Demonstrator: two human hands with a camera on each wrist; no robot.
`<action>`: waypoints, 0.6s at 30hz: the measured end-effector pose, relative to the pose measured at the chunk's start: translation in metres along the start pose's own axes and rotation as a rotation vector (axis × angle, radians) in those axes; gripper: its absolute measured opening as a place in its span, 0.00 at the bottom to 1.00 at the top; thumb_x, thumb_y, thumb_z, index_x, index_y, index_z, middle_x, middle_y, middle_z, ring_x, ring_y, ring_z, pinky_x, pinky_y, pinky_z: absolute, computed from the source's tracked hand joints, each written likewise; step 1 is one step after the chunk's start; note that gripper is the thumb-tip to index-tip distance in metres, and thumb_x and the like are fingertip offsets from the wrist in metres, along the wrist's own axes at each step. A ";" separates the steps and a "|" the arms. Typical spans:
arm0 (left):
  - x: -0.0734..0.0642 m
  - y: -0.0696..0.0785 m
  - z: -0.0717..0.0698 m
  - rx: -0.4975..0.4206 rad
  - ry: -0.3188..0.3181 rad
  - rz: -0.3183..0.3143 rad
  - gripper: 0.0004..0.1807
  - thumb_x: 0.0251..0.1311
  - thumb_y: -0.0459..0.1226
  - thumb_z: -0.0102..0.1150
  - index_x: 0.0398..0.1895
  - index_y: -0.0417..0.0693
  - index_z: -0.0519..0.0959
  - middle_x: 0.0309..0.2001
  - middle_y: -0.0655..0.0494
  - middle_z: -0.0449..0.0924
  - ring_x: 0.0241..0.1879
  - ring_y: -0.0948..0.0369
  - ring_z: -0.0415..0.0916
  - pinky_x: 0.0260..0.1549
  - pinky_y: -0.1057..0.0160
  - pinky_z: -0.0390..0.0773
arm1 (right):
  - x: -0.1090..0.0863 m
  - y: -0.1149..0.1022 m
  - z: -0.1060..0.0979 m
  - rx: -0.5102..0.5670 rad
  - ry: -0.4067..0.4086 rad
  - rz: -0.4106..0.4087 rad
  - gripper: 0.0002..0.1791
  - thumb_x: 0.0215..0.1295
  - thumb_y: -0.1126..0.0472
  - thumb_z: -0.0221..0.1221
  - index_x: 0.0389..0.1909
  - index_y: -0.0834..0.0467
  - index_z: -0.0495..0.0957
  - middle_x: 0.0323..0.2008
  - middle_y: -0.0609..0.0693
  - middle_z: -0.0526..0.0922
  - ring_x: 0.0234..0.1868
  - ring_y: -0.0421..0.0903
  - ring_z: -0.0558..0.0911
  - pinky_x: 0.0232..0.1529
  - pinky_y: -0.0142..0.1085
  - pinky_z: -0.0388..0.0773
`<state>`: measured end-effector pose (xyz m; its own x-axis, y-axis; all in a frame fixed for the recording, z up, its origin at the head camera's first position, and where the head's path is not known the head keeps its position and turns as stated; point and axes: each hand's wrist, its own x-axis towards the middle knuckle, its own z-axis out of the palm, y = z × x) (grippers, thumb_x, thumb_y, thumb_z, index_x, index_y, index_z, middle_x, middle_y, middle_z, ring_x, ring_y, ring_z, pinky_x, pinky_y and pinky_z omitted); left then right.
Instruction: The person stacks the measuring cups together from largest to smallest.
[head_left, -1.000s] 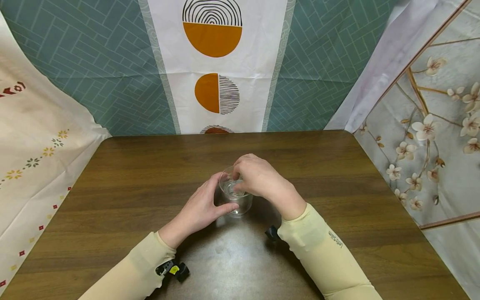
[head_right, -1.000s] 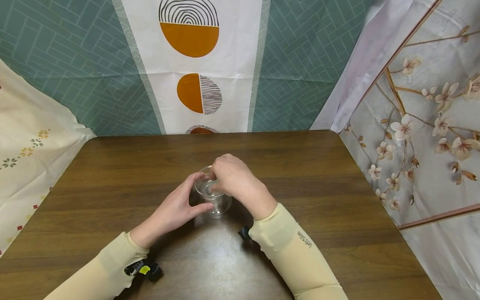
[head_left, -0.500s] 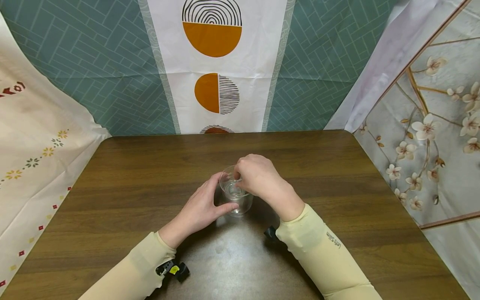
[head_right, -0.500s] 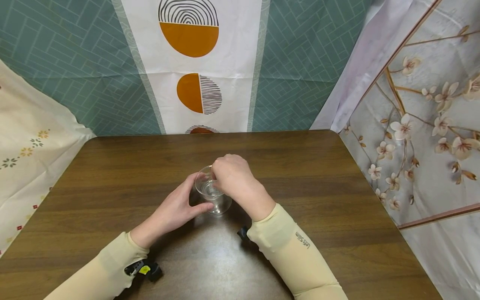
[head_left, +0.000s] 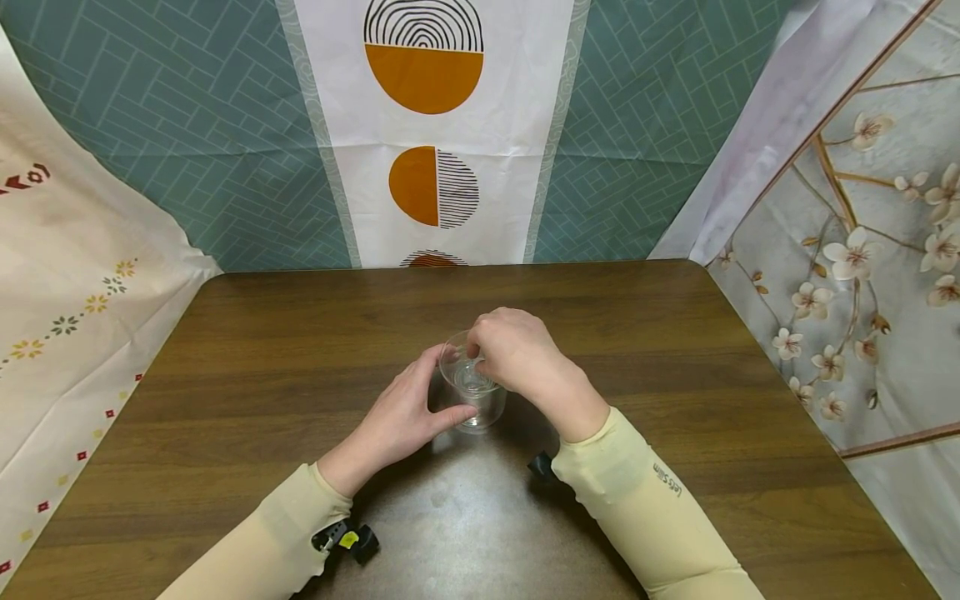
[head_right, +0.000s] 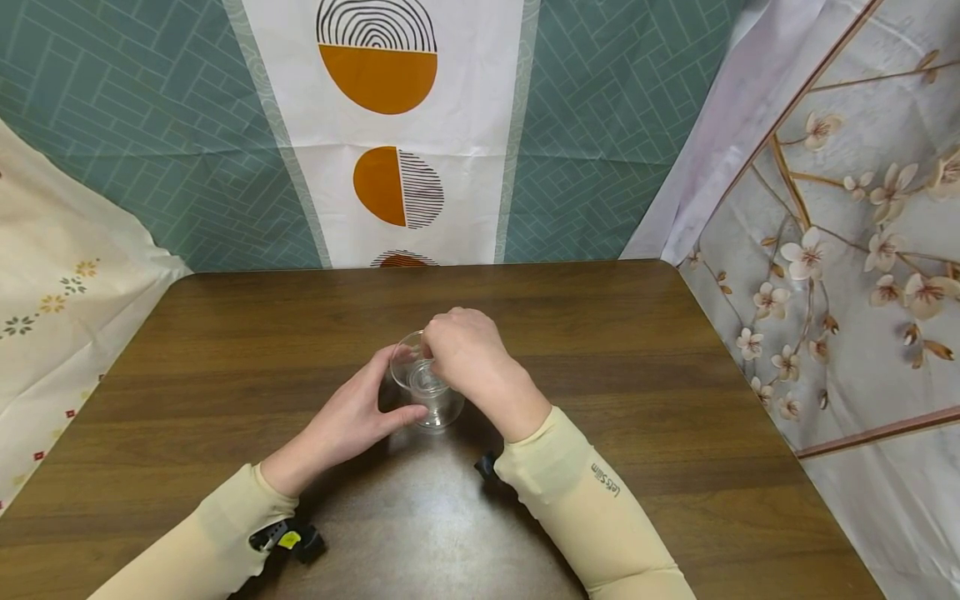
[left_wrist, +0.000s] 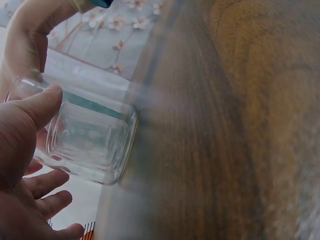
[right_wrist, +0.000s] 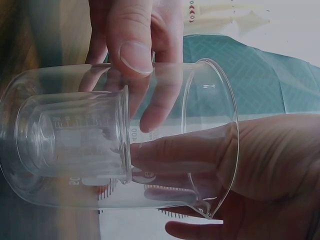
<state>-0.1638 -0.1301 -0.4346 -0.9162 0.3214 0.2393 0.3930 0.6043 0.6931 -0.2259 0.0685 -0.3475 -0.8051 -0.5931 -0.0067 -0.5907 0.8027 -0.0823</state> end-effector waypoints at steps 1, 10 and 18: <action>0.000 0.000 0.000 0.001 -0.001 -0.001 0.48 0.62 0.48 0.84 0.79 0.48 0.66 0.70 0.49 0.78 0.71 0.49 0.76 0.69 0.41 0.75 | 0.000 0.000 0.000 0.003 -0.002 0.000 0.10 0.64 0.64 0.76 0.43 0.47 0.95 0.49 0.43 0.91 0.54 0.51 0.86 0.53 0.49 0.85; 0.001 0.000 0.000 0.006 -0.009 -0.012 0.49 0.62 0.48 0.84 0.80 0.48 0.65 0.71 0.48 0.77 0.72 0.49 0.75 0.70 0.40 0.75 | -0.002 0.004 -0.001 0.042 0.008 -0.032 0.11 0.65 0.64 0.75 0.45 0.46 0.94 0.52 0.41 0.91 0.58 0.50 0.85 0.51 0.50 0.85; 0.001 -0.002 -0.002 0.013 -0.013 -0.002 0.48 0.63 0.48 0.83 0.80 0.47 0.65 0.71 0.48 0.77 0.73 0.48 0.74 0.70 0.39 0.74 | -0.016 0.015 -0.004 0.147 0.110 -0.097 0.09 0.70 0.61 0.75 0.48 0.48 0.92 0.58 0.42 0.88 0.65 0.48 0.82 0.58 0.48 0.83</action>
<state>-0.1659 -0.1326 -0.4345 -0.9161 0.3295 0.2286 0.3919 0.6143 0.6848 -0.2221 0.0899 -0.3447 -0.7506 -0.6504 0.1167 -0.6580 0.7196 -0.2217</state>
